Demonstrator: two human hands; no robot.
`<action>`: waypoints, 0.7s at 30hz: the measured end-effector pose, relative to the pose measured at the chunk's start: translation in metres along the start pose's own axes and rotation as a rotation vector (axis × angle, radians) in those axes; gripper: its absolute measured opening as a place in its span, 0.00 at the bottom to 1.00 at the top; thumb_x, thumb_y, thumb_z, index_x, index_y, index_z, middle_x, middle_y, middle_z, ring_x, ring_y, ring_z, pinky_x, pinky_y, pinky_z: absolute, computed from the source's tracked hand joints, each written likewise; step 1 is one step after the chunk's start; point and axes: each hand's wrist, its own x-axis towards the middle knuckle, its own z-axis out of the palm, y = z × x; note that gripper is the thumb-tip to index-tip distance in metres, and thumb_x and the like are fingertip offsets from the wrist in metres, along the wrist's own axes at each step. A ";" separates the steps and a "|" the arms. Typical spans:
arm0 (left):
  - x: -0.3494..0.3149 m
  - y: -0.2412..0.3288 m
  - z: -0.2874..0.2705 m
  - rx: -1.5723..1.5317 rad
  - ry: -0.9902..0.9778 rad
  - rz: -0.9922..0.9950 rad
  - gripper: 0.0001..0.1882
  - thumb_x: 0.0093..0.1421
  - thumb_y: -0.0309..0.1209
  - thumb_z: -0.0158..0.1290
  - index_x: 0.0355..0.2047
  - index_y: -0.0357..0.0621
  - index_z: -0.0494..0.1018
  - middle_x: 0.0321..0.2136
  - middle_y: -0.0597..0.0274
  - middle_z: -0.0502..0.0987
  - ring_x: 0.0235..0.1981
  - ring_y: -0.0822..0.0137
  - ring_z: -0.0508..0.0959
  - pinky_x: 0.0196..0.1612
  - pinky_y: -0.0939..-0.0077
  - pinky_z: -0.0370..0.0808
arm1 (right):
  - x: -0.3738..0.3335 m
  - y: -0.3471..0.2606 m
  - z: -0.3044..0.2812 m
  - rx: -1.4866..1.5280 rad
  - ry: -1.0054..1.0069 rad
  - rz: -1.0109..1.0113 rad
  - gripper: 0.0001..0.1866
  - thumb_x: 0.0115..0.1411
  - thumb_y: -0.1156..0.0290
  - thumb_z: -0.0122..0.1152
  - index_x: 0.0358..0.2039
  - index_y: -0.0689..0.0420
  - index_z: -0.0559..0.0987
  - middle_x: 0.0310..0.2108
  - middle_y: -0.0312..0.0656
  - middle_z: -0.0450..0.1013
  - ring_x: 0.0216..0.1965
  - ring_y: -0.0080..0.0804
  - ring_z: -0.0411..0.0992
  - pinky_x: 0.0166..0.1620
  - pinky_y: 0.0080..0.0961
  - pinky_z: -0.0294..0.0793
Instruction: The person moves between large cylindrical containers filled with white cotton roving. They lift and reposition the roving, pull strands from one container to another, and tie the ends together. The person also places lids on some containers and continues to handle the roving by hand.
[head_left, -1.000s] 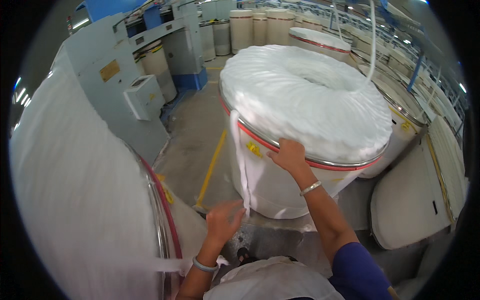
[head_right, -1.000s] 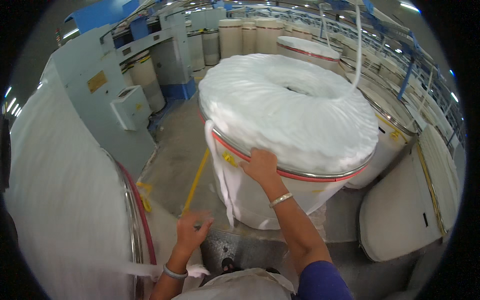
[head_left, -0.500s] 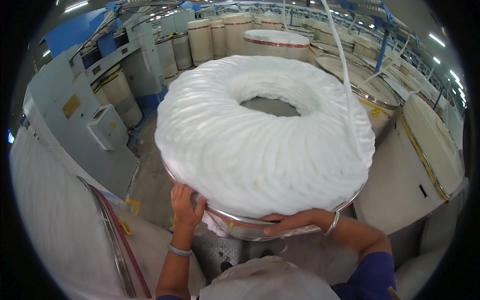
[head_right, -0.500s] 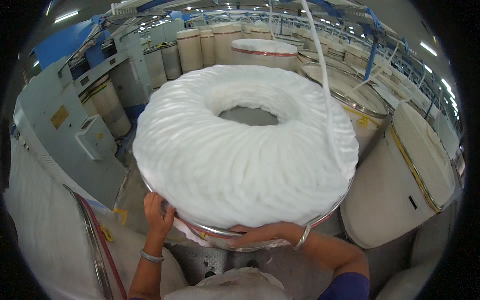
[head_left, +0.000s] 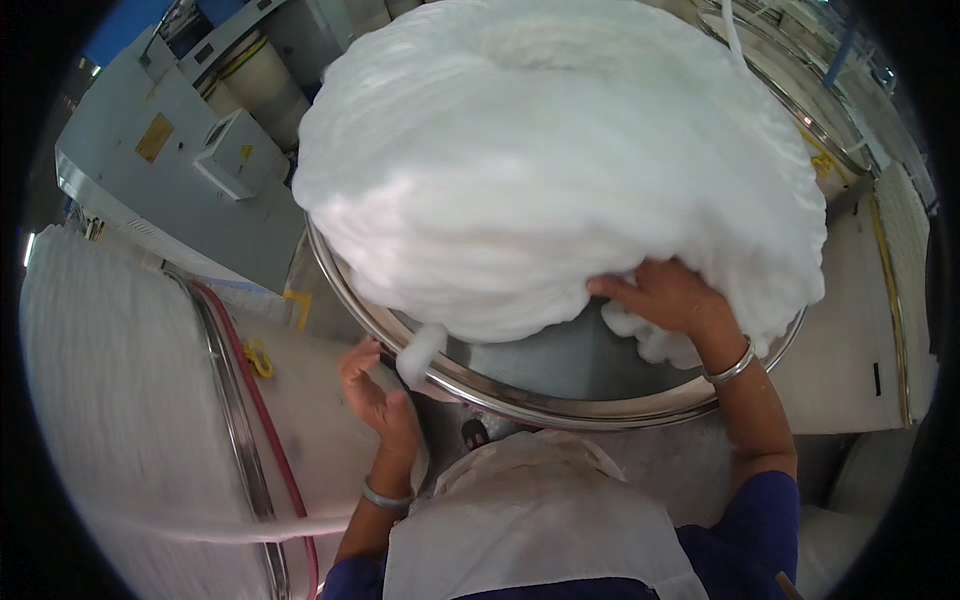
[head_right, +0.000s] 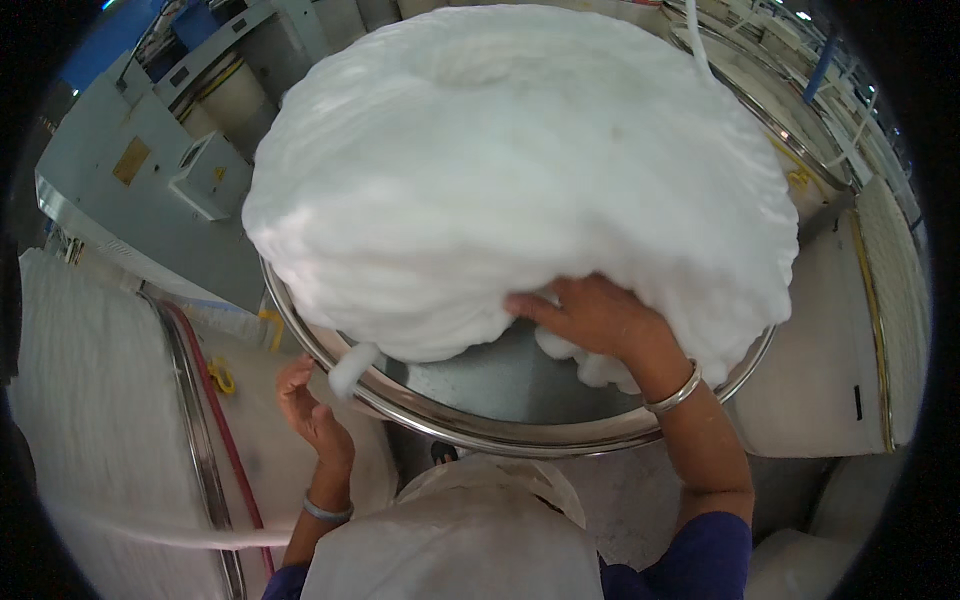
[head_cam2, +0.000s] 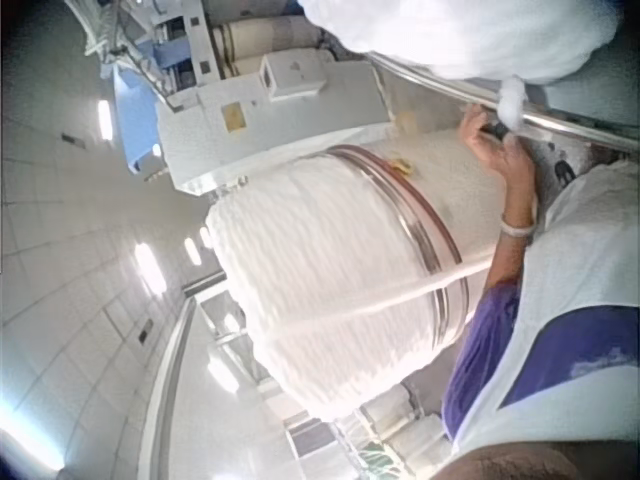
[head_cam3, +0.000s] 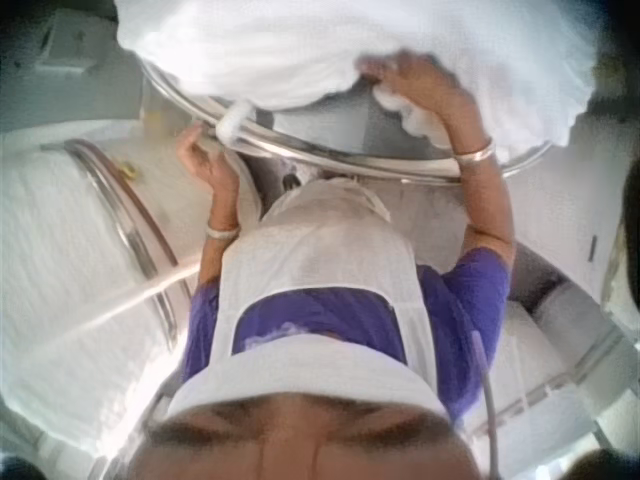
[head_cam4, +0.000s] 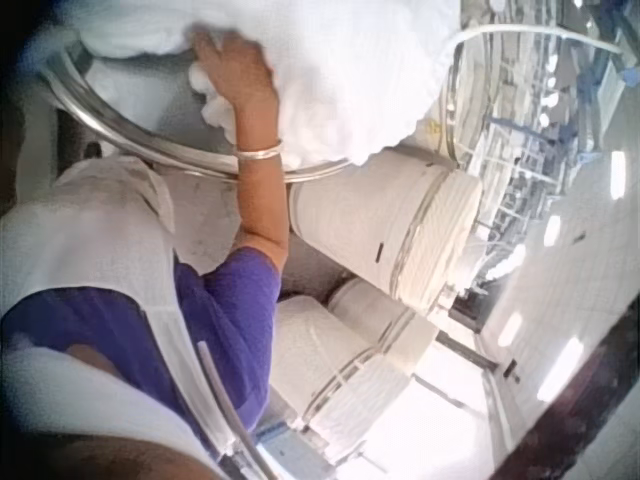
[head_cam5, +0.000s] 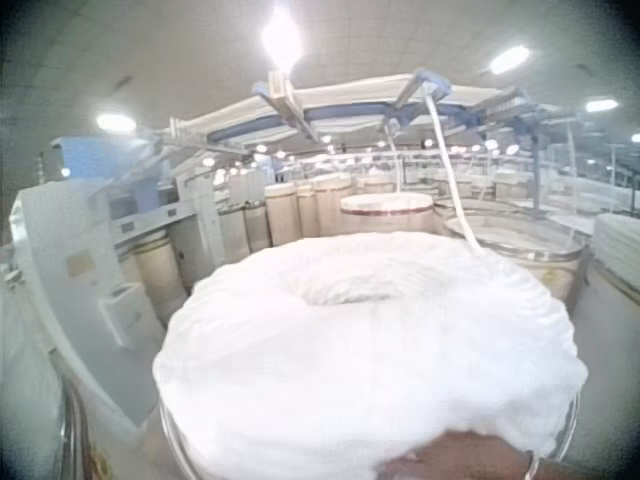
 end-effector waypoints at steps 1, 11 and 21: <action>-0.011 0.004 0.003 -0.033 0.053 -0.045 0.28 0.58 0.52 0.56 0.42 0.38 0.68 0.43 0.52 0.70 0.49 0.59 0.70 0.55 0.65 0.65 | 0.005 -0.002 -0.001 0.045 0.260 -0.317 0.34 0.62 0.43 0.51 0.51 0.65 0.73 0.47 0.55 0.73 0.51 0.47 0.70 0.55 0.34 0.66; -0.011 0.025 -0.029 -0.353 -0.192 -0.797 0.17 0.67 0.44 0.47 0.42 0.42 0.69 0.28 0.64 0.71 0.33 0.68 0.74 0.45 0.68 0.70 | 0.038 -0.025 0.006 0.153 0.499 -0.659 0.30 0.60 0.46 0.55 0.46 0.64 0.75 0.44 0.55 0.74 0.47 0.51 0.71 0.53 0.36 0.67; 0.041 0.098 -0.084 -0.698 -0.323 -0.842 0.37 0.63 0.53 0.49 0.61 0.36 0.59 0.50 0.47 0.73 0.50 0.56 0.74 0.55 0.63 0.69 | -0.042 -0.084 0.116 0.537 0.212 -0.855 0.30 0.51 0.71 0.68 0.55 0.65 0.70 0.45 0.48 0.76 0.48 0.31 0.73 0.50 0.27 0.70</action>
